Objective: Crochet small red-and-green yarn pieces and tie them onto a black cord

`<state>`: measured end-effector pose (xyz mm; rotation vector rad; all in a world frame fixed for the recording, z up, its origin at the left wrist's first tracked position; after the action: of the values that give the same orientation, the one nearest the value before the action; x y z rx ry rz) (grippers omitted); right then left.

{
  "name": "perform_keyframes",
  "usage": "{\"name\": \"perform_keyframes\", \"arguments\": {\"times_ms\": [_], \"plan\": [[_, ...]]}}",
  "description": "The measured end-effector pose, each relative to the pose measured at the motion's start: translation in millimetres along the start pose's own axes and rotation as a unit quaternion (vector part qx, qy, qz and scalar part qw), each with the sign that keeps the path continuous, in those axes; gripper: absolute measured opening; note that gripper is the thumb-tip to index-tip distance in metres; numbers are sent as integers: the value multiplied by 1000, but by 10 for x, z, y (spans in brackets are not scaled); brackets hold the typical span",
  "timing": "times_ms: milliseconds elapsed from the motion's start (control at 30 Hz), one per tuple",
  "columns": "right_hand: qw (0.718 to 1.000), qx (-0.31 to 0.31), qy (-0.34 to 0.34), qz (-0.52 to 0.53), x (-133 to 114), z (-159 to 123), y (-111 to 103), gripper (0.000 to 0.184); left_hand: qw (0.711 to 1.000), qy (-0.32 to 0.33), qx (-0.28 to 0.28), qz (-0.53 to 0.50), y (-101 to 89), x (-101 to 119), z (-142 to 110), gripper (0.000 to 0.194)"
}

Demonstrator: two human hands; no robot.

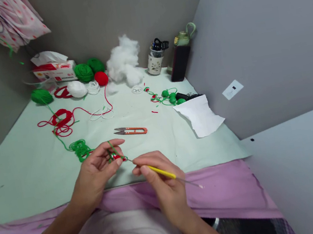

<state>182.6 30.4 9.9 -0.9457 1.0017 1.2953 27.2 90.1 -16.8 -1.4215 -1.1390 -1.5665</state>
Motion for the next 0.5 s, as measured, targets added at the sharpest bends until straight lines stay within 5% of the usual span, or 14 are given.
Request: {"name": "perform_keyframes", "arguments": {"times_ms": [200,500], "plan": [[996,20,26,88,111,28,-2,20,1000,5,11,-5,-2,29,-25,29],[994,-16,-49,-93,-160,-70,41,30,997,-14,-11,-81,33,-40,-8,34]]}}
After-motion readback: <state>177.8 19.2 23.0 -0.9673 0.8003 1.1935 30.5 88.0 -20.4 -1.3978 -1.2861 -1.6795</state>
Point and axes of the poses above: each hand's wrist, its own z-axis towards the middle knuckle, its own y-axis out of the palm, x = y × z, the point moved 9 cm from there along z, towards the middle knuckle, and after that the axes turned 6 degrees about -x, right-handed, at the moved point
